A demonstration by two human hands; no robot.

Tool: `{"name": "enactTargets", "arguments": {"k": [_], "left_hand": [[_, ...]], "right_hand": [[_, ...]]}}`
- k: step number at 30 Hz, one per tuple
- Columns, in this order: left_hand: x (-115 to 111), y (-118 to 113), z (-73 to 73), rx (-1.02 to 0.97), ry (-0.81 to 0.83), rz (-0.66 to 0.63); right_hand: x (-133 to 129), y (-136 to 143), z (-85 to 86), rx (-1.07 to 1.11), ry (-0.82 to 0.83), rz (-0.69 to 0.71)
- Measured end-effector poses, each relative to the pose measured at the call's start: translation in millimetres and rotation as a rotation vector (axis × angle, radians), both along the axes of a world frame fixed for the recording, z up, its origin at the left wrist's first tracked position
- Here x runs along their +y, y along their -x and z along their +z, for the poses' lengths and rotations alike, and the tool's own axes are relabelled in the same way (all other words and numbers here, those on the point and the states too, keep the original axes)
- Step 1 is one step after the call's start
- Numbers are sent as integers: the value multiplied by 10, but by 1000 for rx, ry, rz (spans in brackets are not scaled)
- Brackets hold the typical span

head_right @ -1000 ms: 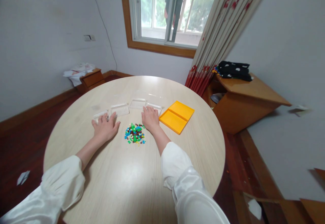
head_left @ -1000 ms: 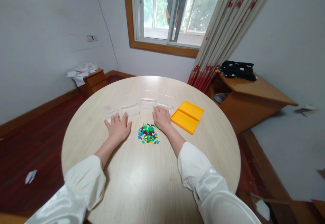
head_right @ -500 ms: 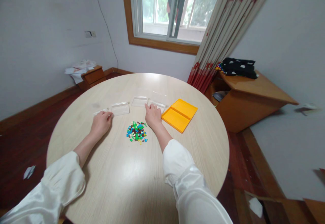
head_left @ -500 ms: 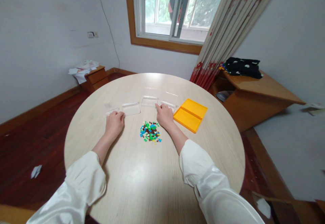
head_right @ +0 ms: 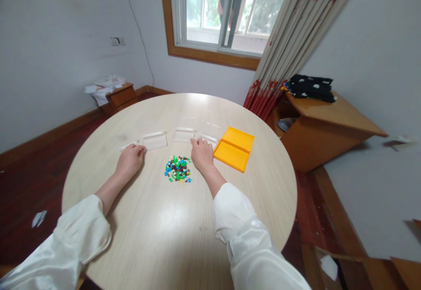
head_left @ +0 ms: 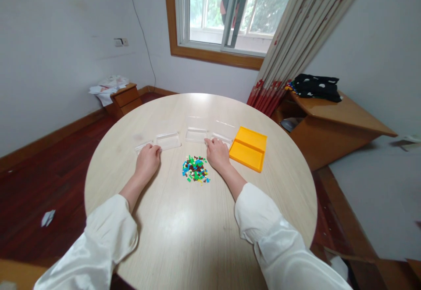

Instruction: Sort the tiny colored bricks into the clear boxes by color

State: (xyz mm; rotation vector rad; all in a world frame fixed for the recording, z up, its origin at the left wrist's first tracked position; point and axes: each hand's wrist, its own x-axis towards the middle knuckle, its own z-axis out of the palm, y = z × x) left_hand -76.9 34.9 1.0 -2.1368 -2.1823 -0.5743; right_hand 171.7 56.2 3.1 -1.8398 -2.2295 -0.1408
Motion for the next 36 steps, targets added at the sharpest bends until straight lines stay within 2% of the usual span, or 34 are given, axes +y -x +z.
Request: {"name": "enactTargets", "arguments": {"k": [12, 15, 17, 19, 22, 24, 27, 30, 33, 36], "left_hand": [[-47, -21, 20, 38, -17, -27], [-93, -64, 65, 69, -165, 5], [-170, -171, 116, 60, -308, -24], [-296, -365, 158, 44, -411, -183], [-563, -790, 148, 63, -501, -608], [-751, -1097, 83, 92, -511, -866], [-952, -1447, -54, 96, -443, -1156], [-991, -1576, -149, 102, -272, -1296], [-917, -1536, -159, 133, -109, -1276], [-832, -1475, -118, 141, -35, -1235]], "right_hand": [[-110, -25, -29, 21, -11, 43], [-114, -32, -45, 65, -63, 74], [-132, -38, -54, 120, -144, 98], [-170, -47, -67, 189, -226, 145], [-255, -69, -104, 293, -277, 270], [-307, -85, -136, 343, -272, 350], [-334, -96, -174, 369, -246, 393], [-297, -88, -187, 365, -204, 398], [-240, -76, -184, 360, -164, 426], [-196, -72, -186, 376, -139, 428]]}}
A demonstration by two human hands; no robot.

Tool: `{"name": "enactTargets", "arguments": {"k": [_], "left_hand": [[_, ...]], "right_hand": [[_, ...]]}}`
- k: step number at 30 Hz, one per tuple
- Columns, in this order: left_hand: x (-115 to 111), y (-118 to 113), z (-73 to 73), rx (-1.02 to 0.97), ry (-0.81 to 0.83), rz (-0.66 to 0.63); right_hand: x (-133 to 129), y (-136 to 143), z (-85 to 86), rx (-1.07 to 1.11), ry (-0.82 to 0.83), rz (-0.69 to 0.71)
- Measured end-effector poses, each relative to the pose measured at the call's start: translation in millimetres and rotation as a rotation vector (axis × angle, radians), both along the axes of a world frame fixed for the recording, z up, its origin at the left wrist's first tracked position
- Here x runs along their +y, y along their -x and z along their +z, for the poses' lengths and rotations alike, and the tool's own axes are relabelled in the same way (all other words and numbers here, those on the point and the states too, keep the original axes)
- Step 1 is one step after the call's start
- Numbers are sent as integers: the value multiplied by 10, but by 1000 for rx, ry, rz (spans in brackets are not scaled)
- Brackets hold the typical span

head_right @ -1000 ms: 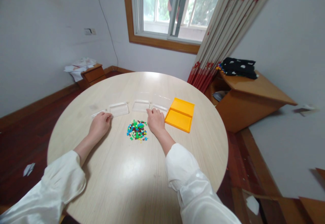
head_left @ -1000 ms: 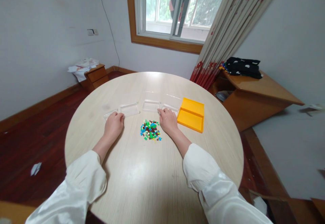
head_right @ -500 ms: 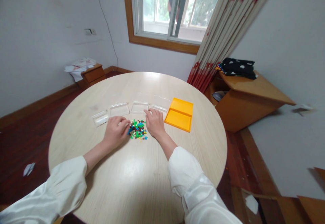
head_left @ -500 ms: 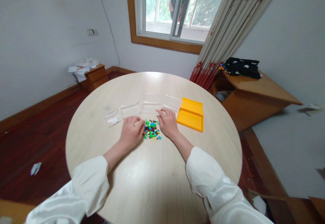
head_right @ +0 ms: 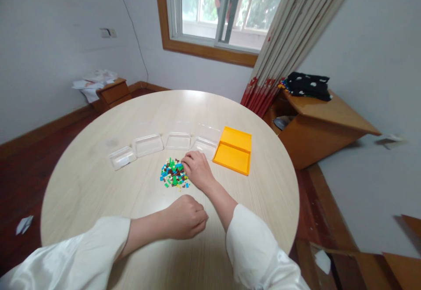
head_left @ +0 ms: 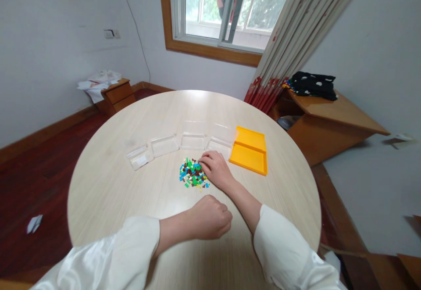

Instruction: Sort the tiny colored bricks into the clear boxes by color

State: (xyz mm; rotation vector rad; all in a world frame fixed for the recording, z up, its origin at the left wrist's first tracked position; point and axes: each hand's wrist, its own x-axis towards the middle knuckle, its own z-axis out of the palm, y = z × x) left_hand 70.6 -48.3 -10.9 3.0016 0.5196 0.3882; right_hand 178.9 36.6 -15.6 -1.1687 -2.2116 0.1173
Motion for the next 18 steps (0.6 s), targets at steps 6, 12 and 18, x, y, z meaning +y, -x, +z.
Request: {"name": "enactTargets", "arguments": {"k": [6, 12, 18], "left_hand": [[61, -2, 15, 9, 43, -11], [117, 27, 14, -24, 86, 29], [179, 65, 18, -141, 81, 104]], "right_hand": [[43, -1, -15, 20, 29, -7], [34, -3, -3, 194, 56, -35], [30, -14, 10, 416, 14, -60]]}}
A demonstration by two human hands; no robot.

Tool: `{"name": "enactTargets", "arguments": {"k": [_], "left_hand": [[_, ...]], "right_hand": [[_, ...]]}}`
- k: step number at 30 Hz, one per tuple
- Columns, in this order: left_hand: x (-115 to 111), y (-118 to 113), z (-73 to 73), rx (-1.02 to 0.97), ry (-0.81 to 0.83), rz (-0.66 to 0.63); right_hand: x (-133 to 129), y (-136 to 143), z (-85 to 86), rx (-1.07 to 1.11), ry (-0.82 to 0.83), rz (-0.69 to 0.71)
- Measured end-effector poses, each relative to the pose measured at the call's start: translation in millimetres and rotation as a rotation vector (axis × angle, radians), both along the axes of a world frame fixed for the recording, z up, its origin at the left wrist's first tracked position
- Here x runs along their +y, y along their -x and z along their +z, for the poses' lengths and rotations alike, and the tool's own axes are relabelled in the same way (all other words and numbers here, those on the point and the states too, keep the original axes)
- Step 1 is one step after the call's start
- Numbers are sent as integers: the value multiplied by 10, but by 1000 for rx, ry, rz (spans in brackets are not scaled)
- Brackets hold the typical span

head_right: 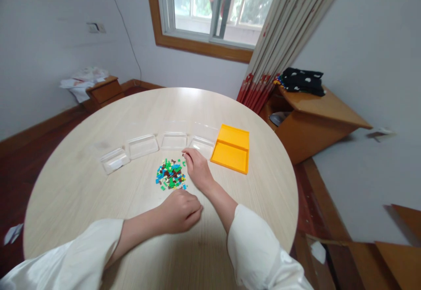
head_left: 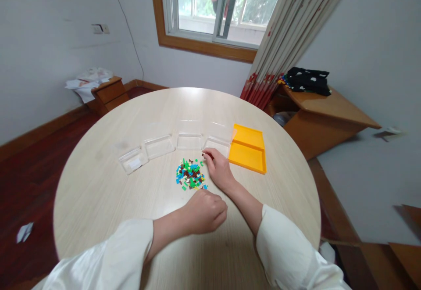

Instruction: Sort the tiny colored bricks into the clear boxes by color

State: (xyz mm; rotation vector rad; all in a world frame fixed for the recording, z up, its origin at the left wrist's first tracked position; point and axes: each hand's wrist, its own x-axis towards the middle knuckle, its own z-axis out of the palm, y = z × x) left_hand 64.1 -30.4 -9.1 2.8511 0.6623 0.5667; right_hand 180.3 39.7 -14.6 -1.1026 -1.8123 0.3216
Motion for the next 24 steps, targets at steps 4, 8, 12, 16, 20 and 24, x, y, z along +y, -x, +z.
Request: {"name": "enactTargets", "arguments": {"k": [4, 8, 12, 16, 20, 24], "left_hand": [[4, 5, -22, -111, -49, -4], [-5, 6, -14, -180, -89, -25], [-8, 7, 4, -235, -101, -28], [15, 21, 7, -259, -106, -9], [105, 79, 40, -370, -150, 97], [256, 191, 111, -482, -78, 315]], "right_hand": [[3, -41, 13, -26, -34, -25], [-1, -51, 29, 3, -31, -65], [-14, -37, 42, 50, -16, -65], [-20, -34, 38, 115, -13, -80], [-9, -29, 9, 215, 17, -86], [-30, -4, 0, 307, 65, -73]]}}
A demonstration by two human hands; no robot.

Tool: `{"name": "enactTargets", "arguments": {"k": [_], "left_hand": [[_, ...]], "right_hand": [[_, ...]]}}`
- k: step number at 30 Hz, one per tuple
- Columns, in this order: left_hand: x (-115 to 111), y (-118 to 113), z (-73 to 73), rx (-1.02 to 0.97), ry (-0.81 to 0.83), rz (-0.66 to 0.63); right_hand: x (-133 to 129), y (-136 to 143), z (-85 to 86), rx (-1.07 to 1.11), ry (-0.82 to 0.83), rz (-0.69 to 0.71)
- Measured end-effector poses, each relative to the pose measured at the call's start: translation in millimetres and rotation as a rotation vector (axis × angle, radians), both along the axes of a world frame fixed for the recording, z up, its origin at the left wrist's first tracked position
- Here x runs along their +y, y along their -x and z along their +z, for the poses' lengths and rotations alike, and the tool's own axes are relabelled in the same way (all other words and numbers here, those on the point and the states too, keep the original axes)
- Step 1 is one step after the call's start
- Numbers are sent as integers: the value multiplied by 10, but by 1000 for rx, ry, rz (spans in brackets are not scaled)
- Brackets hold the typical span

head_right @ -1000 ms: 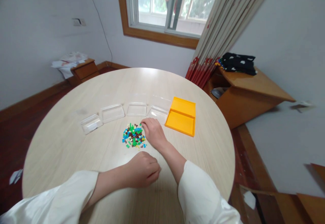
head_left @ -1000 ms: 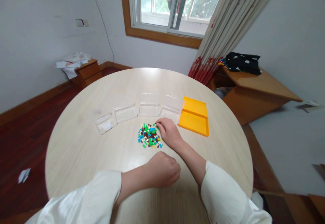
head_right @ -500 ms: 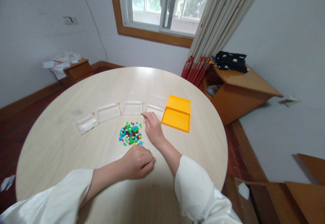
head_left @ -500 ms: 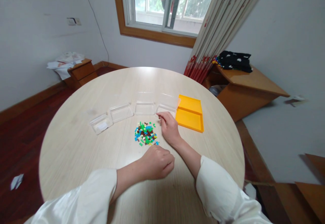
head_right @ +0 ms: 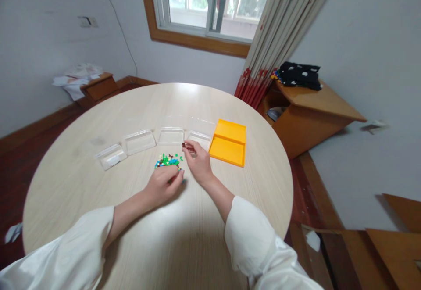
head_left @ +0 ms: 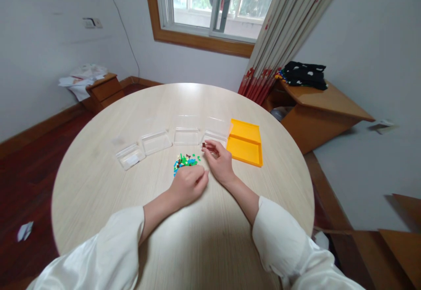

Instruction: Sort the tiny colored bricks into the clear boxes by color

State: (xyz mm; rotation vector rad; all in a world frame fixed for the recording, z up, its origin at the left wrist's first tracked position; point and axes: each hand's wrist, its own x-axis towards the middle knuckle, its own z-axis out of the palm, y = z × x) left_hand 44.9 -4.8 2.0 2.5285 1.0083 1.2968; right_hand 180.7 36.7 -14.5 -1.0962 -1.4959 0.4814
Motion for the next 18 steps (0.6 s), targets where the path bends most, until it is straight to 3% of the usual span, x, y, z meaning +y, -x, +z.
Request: {"name": "enactTargets", "arguments": {"k": [5, 13, 15, 18], "left_hand": [[206, 173, 51, -131, 237, 180], [538, 490, 9, -122, 321, 423], [583, 563, -4, -76, 348, 397], [614, 660, -19, 31, 377, 257]], "right_hand": [[-76, 39, 41, 25, -1, 56], [-99, 30, 51, -38, -42, 51], [-94, 25, 44, -57, -60, 50], [-89, 22, 42, -73, -68, 49]]}}
